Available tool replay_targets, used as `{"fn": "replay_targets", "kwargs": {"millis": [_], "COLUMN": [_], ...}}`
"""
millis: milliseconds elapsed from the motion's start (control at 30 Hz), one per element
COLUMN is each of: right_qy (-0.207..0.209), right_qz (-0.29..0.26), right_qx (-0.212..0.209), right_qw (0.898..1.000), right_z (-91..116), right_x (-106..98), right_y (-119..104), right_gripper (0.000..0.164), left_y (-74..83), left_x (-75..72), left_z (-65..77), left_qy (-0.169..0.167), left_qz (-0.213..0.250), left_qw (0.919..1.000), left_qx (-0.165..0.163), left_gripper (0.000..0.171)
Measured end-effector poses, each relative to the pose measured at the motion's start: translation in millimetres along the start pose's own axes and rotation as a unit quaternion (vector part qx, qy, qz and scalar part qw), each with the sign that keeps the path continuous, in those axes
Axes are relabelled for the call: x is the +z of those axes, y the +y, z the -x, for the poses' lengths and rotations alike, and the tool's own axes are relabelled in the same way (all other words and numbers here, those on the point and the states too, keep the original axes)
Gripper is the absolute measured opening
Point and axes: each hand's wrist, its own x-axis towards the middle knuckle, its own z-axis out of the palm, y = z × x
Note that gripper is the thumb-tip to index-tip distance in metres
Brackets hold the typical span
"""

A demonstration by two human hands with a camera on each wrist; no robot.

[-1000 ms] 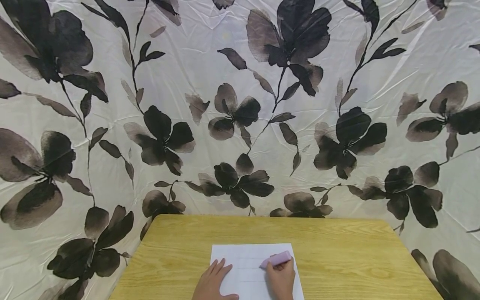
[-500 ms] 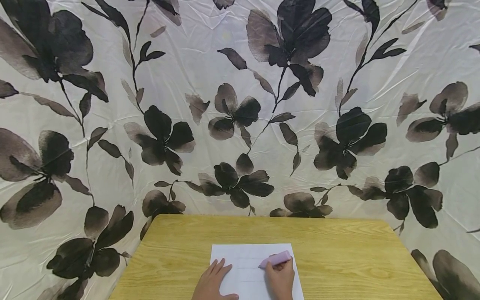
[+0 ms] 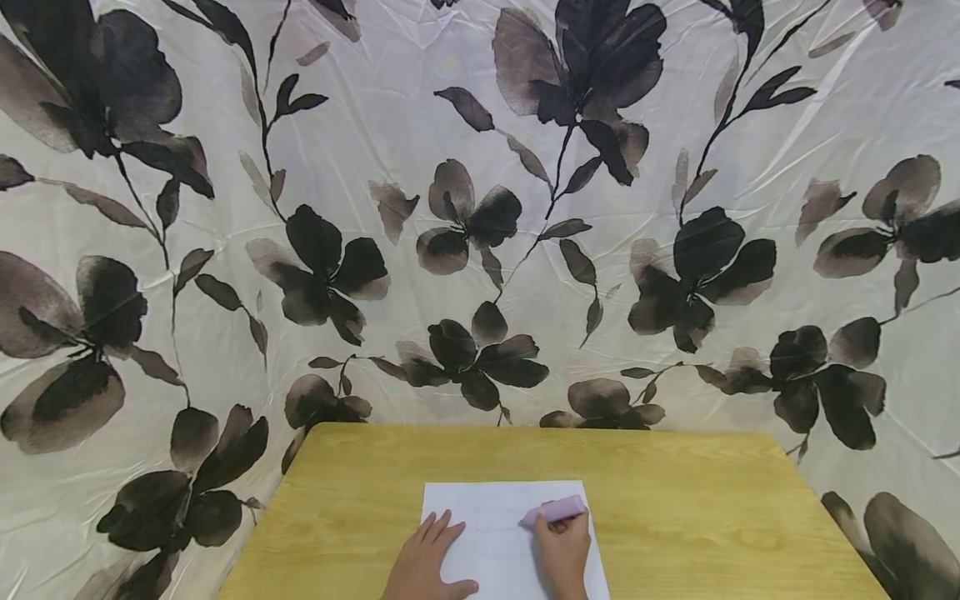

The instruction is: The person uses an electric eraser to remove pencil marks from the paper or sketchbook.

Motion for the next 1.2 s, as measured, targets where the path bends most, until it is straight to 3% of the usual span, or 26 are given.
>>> {"fn": "replay_targets", "kwargs": {"millis": [67,267,433,633,967,1200], "right_qy": [0.008,0.0,-0.006,-0.013,-0.019,-0.022], "right_qz": [-0.001,0.022,0.031,0.031,0.031,0.032], "right_qx": [0.006,0.027,0.009,-0.009,0.012,0.005], "right_qw": [1.0,0.999,0.999,0.999,0.999,0.999], "right_z": [-0.2,-3.9,-2.5,-2.2,-1.1,-1.0], "right_x": [-0.8,-2.0,-1.8,0.0,2.9,4.1], "right_y": [-3.4,18.4,25.2,26.6,27.7,27.6], "right_gripper": [0.037,0.04,0.04,0.038,0.037,0.036], "left_y": [1.4,3.4,3.7,3.4,0.6,-0.5], "left_x": [-1.4,-1.5,0.7,-0.7,0.3,-0.2], "left_z": [-0.9,-0.6,0.1,-0.5,-0.1,1.4], "left_qy": [-0.002,-0.011,-0.006,-0.01,-0.001,0.011], "left_qz": [0.004,0.006,0.004,0.011,0.008,0.008], "left_qw": [1.0,0.9998,0.9999,0.9996,0.9999,0.9999], "left_qx": [-0.007,-0.016,-0.015,-0.022,-0.009,-0.003], "left_gripper": [0.098,0.1,0.1,0.1,0.099,0.097]}}
